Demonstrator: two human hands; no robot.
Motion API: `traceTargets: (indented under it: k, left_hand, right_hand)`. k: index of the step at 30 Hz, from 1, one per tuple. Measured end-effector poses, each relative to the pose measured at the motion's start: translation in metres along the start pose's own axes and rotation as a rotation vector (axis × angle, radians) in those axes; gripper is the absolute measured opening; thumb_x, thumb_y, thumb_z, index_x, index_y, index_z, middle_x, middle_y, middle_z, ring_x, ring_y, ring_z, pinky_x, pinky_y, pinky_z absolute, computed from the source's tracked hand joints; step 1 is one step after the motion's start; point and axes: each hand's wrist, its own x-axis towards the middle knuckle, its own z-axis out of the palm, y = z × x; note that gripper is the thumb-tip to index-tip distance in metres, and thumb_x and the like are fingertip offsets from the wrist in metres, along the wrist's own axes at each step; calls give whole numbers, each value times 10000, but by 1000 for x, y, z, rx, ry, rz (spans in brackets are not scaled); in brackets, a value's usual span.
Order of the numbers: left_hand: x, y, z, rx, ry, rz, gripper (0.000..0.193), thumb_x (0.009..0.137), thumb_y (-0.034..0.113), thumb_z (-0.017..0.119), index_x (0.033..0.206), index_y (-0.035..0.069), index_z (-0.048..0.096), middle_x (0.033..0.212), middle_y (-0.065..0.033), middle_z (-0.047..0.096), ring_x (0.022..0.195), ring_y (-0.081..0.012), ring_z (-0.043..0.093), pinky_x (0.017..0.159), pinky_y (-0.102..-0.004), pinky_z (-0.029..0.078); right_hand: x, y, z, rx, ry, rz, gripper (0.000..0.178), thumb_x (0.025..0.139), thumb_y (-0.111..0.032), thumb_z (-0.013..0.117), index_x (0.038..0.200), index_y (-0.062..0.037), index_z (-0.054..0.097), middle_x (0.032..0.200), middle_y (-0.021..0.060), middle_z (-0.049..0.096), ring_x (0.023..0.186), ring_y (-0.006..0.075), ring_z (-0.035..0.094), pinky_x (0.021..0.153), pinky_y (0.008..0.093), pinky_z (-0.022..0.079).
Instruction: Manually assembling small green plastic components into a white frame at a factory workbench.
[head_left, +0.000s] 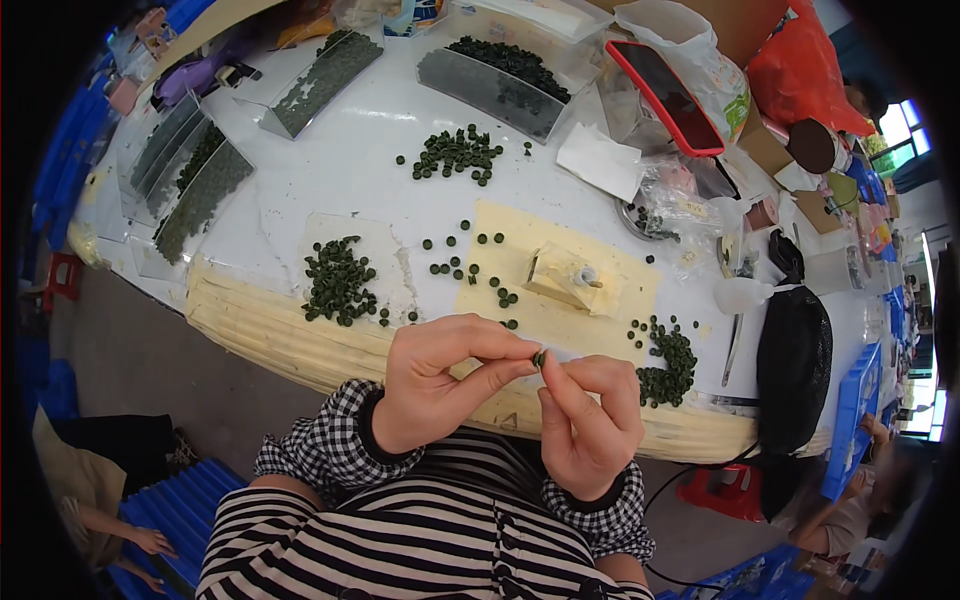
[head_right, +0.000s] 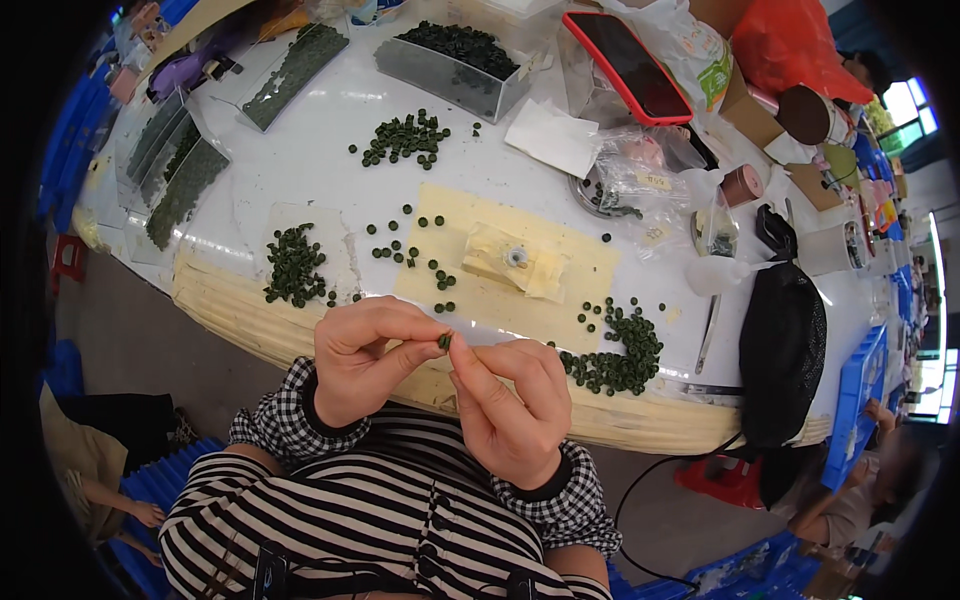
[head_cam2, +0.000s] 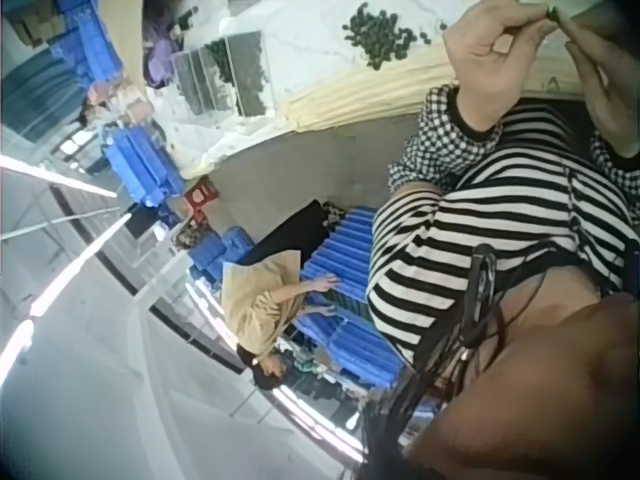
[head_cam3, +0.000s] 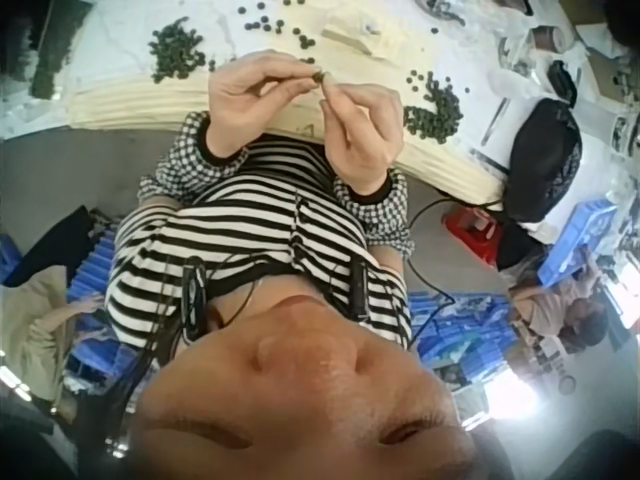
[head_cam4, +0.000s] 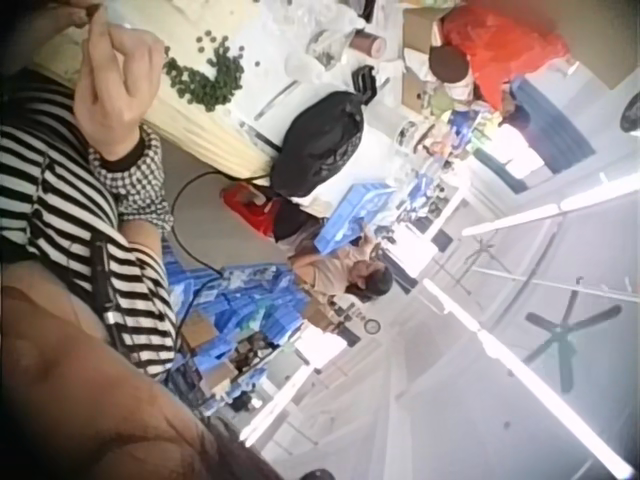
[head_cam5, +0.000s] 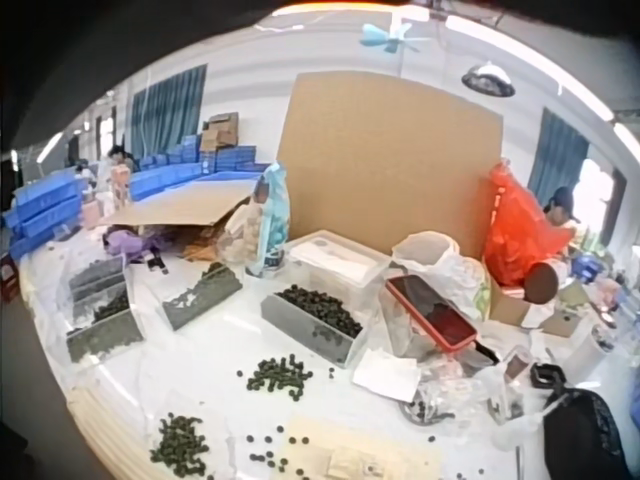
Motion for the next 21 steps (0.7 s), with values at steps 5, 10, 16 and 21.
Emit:
traceTargets:
  k: [5,10,16,21]
  left_hand:
    - [-1,0,0,6,4,1,174,823,-23,728,996,-10,718,860,-115,715,765,-161,686,678,-247,527]
    - [-1,1,-1,18,-14,27,187,814,-23,738,999,-11,717,866,-117,716,766,-158,685,679,-246,526]
    - [-4,-1,0,-56,-3,-9,200,804,-29,743,1001,-8,717,881,-120,715,788,-174,690,686,-250,530]
    - [-1,3,1,152,-11,132,238,767,-45,758,998,-8,712,904,-134,711,788,-215,697,676,-269,545]
  right_hand:
    - [-2,-1,0,16,-14,17,374,698,61,727,1064,-14,723,847,68,629,759,229,579,684,316,455]
    - [-1,-1,1,-15,8,6,383,685,46,751,1061,-23,732,831,54,630,730,217,578,649,307,485]
    - [-1,2,1,72,22,32,356,700,50,741,1050,-19,732,843,55,642,729,216,580,642,304,479]
    - [0,-2,1,21,19,27,365,702,46,741,1061,-18,729,850,58,645,732,216,583,652,307,479]
